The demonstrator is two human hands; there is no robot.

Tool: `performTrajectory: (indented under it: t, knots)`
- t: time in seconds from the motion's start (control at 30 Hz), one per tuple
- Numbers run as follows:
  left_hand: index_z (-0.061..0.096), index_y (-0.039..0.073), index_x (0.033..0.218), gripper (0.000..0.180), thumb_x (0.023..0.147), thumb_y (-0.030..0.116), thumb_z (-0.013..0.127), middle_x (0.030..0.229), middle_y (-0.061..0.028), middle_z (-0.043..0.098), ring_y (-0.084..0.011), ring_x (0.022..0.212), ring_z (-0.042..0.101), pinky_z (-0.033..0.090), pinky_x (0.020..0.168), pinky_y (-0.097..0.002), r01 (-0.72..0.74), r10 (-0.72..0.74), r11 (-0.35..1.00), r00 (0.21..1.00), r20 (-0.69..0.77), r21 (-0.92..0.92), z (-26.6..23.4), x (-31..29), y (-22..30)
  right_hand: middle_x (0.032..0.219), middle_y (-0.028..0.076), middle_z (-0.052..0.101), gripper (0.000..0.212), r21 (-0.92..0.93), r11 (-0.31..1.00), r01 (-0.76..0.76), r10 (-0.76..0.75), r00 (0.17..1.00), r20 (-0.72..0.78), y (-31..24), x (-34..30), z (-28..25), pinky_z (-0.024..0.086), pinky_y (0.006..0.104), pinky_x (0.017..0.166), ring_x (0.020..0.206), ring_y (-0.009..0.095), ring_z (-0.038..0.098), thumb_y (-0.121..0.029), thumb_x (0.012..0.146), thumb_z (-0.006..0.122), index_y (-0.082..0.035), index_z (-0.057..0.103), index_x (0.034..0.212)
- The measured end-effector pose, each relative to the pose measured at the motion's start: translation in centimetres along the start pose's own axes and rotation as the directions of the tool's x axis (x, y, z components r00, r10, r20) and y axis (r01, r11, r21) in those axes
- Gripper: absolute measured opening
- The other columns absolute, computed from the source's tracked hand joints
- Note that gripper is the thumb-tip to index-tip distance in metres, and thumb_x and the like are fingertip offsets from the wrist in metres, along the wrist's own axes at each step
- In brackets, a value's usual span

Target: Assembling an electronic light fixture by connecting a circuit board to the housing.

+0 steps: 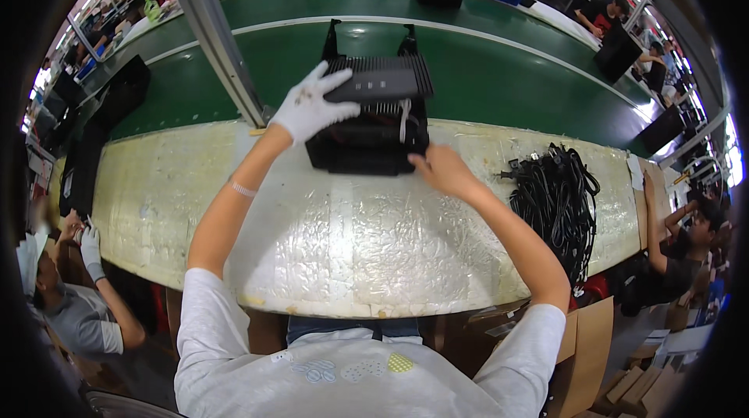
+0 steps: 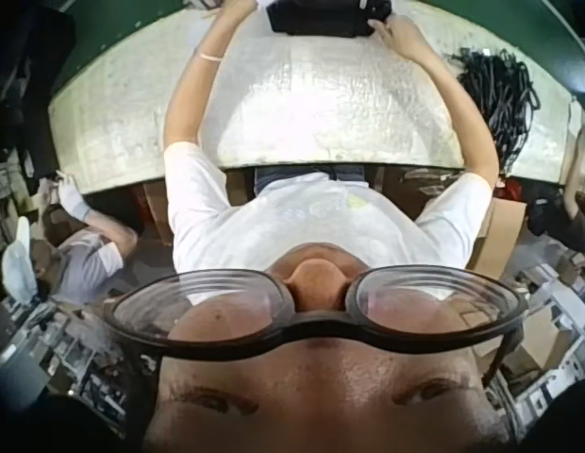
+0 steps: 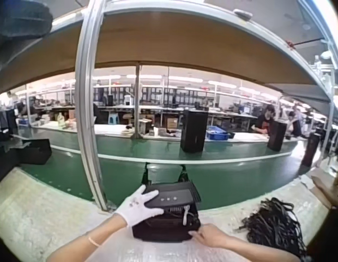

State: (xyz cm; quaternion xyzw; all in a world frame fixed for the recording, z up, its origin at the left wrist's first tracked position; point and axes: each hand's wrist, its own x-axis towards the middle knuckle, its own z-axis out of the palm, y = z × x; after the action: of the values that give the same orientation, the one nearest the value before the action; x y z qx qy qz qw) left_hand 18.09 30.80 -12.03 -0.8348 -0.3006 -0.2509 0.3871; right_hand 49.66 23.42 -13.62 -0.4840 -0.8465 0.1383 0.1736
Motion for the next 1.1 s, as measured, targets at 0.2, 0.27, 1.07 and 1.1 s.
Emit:
performTrajectory:
  t: [0.2, 0.27, 1.07, 1.1]
  knots:
    - [0.046, -0.001, 0.137, 0.085, 0.076, 0.053, 0.071, 0.143, -0.0255, 0.041, -0.0382, 0.133, 0.040, 0.032, 0.112, -0.0397, 0.840, -0.681, 0.361, 0.534, 0.501, -0.405, 3.8, 8.8, -1.9, 0.075, 0.022, 0.065, 0.038, -0.261, 0.886, -0.383, 0.309, 0.908, -0.281, 3.0, 8.4, -0.6, 0.052, 0.0497, 0.062, 0.074, 0.042, 0.065, -0.034, 0.089, 0.065, 0.000, 0.066, 0.072]
    - [0.045, -0.002, 0.137, 0.083, 0.077, 0.050, 0.071, 0.142, -0.0250, 0.042, -0.0383, 0.133, 0.039, 0.032, 0.112, -0.0407, 0.815, -0.735, 0.398, 0.558, 0.385, -0.421, 4.1, 8.5, -0.4, 0.072, 0.021, 0.065, 0.039, -0.317, 0.872, -0.373, 0.272, 0.908, -0.320, 3.0, 7.9, -0.9, 0.052, 0.0489, 0.060, 0.070, 0.041, 0.065, -0.035, 0.088, 0.065, 0.000, 0.066, 0.072]
    - [0.038, 0.004, 0.145, 0.070, 0.091, 0.048, 0.048, 0.156, -0.0149, 0.027, -0.0305, 0.146, 0.019, 0.017, 0.117, -0.0460, 0.794, -0.510, 0.591, 0.507, 0.695, -0.145, 1.6, -3.4, 10.9, 0.124, 0.019, 0.042, 0.045, -0.482, 0.781, 0.396, -0.614, 0.629, -0.478, -27.4, -20.2, -14.4, 0.040, 0.0329, 0.055, 0.072, 0.024, 0.043, 0.000, 0.089, 0.042, -0.009, 0.043, 0.133]
    - [0.038, 0.005, 0.145, 0.070, 0.091, 0.048, 0.049, 0.156, -0.0146, 0.027, -0.0302, 0.146, 0.019, 0.018, 0.117, -0.0462, 0.796, -0.521, 0.586, 0.511, 0.684, -0.149, 1.7, -3.3, 10.8, 0.125, 0.020, 0.041, 0.045, -0.498, 0.777, 0.386, -0.613, 0.646, -0.455, -27.5, -20.4, -14.8, 0.040, 0.0329, 0.054, 0.071, 0.025, 0.043, 0.000, 0.089, 0.040, -0.007, 0.040, 0.134]
